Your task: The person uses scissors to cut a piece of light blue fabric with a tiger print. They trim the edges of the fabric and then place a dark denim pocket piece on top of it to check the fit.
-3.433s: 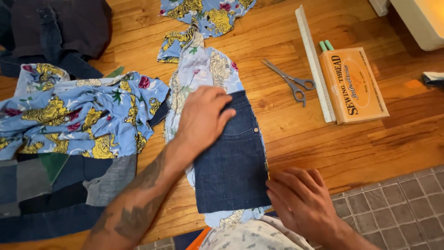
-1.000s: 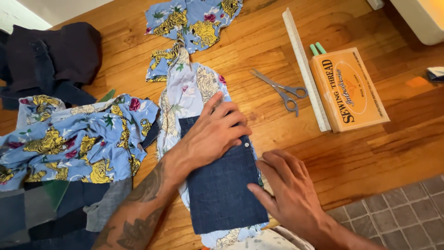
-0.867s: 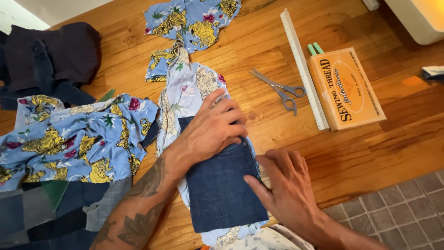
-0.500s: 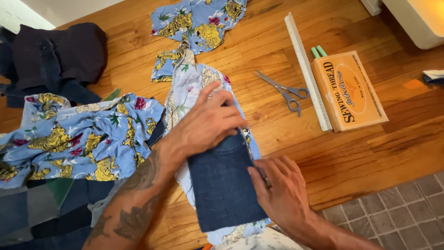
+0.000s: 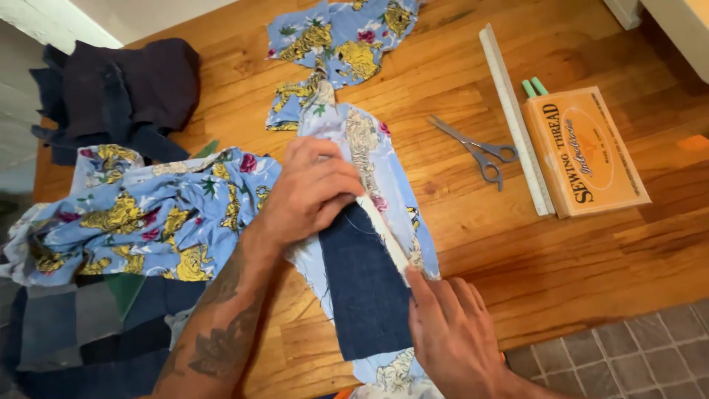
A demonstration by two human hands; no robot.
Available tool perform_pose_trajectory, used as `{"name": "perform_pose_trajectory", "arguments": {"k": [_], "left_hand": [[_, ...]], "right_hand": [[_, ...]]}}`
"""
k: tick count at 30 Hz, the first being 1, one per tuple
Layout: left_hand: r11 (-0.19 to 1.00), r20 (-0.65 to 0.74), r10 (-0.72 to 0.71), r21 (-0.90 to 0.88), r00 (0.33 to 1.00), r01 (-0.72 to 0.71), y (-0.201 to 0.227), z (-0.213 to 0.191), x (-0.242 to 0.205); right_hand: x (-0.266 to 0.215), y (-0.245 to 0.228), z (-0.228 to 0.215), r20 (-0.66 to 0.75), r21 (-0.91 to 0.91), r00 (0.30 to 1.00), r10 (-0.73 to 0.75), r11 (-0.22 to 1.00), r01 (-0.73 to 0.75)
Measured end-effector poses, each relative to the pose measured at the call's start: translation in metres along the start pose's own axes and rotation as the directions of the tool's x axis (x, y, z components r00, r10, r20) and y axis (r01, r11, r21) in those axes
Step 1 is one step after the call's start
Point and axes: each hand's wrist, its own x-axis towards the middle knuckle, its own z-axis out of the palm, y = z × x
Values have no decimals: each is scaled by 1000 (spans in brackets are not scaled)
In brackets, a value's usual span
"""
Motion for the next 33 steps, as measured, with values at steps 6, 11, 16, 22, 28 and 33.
{"name": "perform_pose_trajectory", "arguments": {"k": [6, 11, 16, 22, 28, 33], "left_hand": [[954, 87, -252, -145, 964, 263, 23, -81, -18], [924, -200, -383, -70, 902, 377, 50, -138, -28], [974, -409, -95, 151, 907, 170, 91, -143, -47], [964, -222, -223, 97, 949, 249, 118, -58, -127], [935, -2, -352, -41, 936, 352, 124, -18, -166], [866, 42, -485, -121, 874, 486, 127, -18, -166]], "right_hand": [[22, 19, -33, 52, 435, 991, 125, 890, -135], [72, 73, -68, 209, 196, 929, 307, 917, -347], [94, 76, -92, -352, 204, 888, -296, 902, 381], [29, 119, -42, -88, 160, 875, -475, 861, 484], [-3, 154, -10, 250, 279, 920, -303, 932, 231], [8, 149, -17, 312, 363, 930, -193, 929, 71]]}}
